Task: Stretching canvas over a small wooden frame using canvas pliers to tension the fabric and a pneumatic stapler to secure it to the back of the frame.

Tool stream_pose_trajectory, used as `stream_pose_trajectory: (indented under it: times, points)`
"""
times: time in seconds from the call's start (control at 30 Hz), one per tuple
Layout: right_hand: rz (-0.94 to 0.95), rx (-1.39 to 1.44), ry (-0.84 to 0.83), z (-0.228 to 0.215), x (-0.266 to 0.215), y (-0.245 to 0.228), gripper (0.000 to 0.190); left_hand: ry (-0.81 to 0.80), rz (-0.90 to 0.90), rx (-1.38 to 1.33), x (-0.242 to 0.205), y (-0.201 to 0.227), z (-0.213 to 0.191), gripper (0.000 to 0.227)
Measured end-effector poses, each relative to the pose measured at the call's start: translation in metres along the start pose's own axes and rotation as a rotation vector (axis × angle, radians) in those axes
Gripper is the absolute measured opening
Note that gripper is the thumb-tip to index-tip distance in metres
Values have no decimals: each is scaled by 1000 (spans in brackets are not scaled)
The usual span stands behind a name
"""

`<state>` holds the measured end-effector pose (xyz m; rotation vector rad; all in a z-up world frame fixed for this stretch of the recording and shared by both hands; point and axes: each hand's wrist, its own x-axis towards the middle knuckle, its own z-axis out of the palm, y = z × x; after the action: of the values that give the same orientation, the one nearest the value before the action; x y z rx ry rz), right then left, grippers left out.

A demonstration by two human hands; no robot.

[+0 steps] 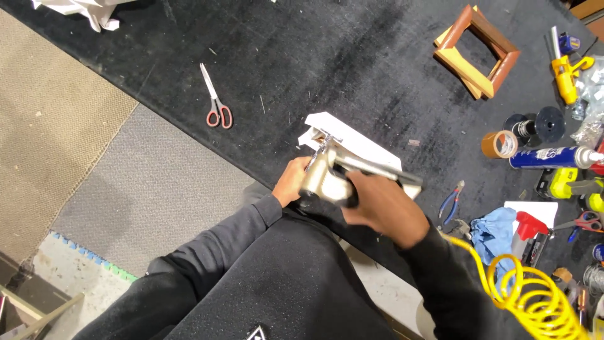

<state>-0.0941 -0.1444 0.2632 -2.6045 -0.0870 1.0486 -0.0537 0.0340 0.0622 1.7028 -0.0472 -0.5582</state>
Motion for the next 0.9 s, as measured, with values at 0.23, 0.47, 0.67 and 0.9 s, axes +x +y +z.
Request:
stream_pose_trajectory:
  times: [0.23, 0.47, 0.67, 0.9]
  points:
    - [-141, -373, 233, -12, 39, -14, 50, 74, -29, 46, 4, -32, 20, 45]
    - [-83, -420, 72, -29, 46, -26, 46, 28, 121, -74, -10, -16, 2, 32]
    - [-35, -482, -136, -68, 53, -59, 38, -4, 121, -31, -19, 11, -9, 30]
    - [4, -458, -162, -79, 53, -63, 38, 29, 139, -36, -16, 14, -8, 25]
